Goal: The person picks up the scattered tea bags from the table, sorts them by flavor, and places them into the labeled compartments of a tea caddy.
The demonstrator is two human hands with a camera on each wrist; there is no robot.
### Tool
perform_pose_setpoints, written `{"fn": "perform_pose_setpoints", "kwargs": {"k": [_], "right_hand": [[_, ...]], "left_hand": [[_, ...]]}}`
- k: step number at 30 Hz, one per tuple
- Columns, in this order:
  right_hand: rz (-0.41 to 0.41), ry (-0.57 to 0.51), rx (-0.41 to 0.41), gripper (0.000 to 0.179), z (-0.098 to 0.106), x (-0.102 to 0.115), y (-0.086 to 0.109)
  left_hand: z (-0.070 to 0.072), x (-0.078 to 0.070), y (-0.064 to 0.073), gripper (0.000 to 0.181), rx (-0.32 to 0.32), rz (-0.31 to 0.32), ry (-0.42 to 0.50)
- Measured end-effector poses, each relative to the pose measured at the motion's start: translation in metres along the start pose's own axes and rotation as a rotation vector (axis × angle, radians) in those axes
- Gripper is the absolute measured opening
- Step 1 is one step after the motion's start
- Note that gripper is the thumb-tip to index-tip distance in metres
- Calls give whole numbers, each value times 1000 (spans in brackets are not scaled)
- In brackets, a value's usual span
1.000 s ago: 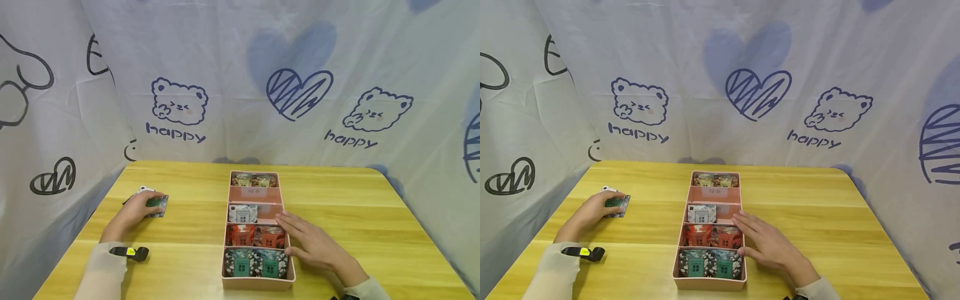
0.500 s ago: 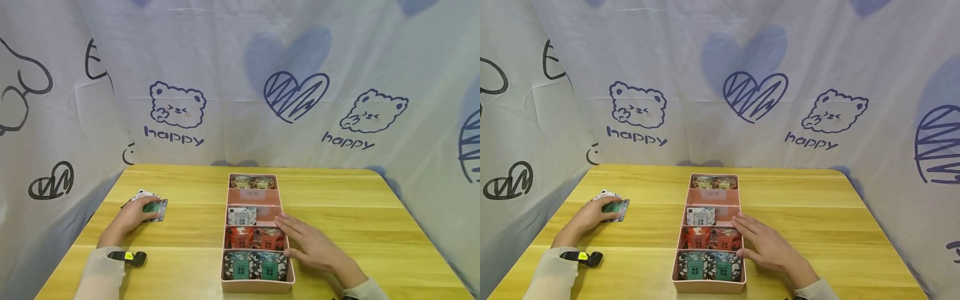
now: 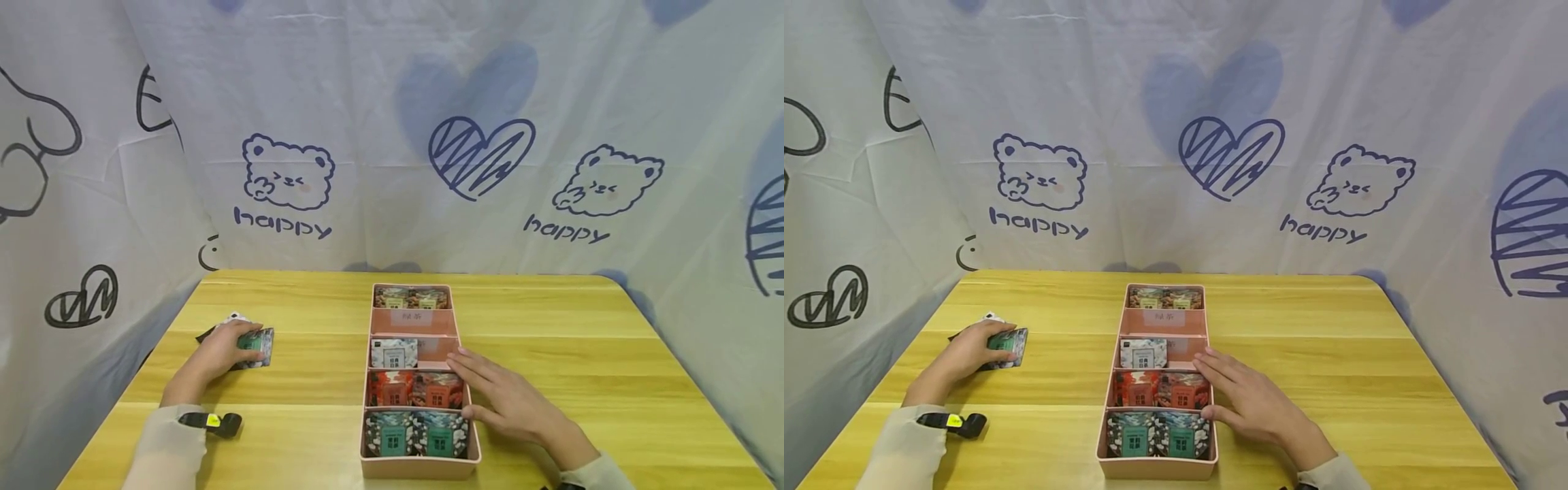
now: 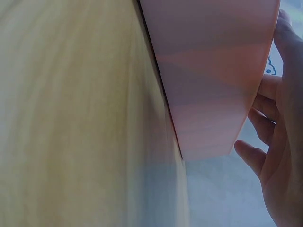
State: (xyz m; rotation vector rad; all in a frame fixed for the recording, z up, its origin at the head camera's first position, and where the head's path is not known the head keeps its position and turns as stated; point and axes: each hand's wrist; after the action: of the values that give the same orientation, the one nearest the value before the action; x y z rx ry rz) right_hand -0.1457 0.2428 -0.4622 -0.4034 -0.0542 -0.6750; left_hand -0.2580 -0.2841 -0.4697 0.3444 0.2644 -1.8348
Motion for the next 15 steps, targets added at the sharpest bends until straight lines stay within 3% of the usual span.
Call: {"fn": "perform_pose_setpoints", "kwargs": {"k": [7,15], "right_hand": [[-6,-5,5,70,0,0,0],[-13,-10,11,70,0,1,0]], "left_hand": [[0,-6,0,70,4,17,1],[3,-11,-2,60,-48,-7,2]]}}
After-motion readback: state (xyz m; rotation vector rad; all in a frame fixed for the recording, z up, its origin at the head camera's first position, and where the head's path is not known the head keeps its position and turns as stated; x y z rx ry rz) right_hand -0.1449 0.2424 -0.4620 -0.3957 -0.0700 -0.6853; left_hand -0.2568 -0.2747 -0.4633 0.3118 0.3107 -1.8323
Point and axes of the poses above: each hand's wrist, its own y-axis away from the middle knuckle, its own z-axis out of the back of the hand, x = y × z, and after that the axes turned 5 degrees about -y, right-handed
